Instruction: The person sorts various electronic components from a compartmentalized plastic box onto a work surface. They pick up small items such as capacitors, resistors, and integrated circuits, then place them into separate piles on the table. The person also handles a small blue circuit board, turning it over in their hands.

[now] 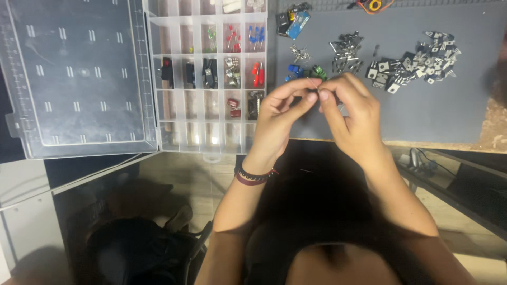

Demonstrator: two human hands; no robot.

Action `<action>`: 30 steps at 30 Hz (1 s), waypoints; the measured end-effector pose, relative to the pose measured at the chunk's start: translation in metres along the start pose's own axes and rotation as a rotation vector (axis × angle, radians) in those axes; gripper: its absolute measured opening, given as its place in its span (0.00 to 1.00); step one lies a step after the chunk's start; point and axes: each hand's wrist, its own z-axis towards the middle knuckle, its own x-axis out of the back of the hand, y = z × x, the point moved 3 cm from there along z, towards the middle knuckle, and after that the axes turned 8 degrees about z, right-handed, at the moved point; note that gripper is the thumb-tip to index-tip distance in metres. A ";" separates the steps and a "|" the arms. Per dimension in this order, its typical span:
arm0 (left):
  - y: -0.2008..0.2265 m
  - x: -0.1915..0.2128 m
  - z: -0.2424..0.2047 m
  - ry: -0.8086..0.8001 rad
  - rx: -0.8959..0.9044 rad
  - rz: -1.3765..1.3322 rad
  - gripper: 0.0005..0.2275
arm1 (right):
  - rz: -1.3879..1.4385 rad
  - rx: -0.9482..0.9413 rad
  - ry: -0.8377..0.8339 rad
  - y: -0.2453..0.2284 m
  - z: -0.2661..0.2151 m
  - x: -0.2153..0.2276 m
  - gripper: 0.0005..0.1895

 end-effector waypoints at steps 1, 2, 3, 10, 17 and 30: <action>-0.002 0.000 -0.002 0.016 0.008 -0.011 0.10 | 0.012 0.000 0.000 0.001 -0.001 -0.001 0.11; -0.007 0.001 -0.001 0.018 0.013 -0.014 0.10 | 0.011 -0.005 -0.003 0.002 -0.002 -0.002 0.11; -0.010 0.003 0.001 0.037 0.002 0.002 0.10 | 0.033 -0.009 -0.002 0.003 -0.003 -0.004 0.12; -0.008 -0.004 -0.003 0.068 -0.055 0.023 0.08 | 0.053 -0.037 0.009 0.007 -0.007 -0.008 0.14; -0.009 -0.005 -0.006 0.125 -0.107 0.118 0.07 | 0.004 -0.040 0.009 0.007 -0.011 -0.007 0.09; -0.005 0.001 -0.003 0.201 -0.149 0.399 0.05 | -0.171 -0.007 -0.099 0.007 -0.017 -0.011 0.08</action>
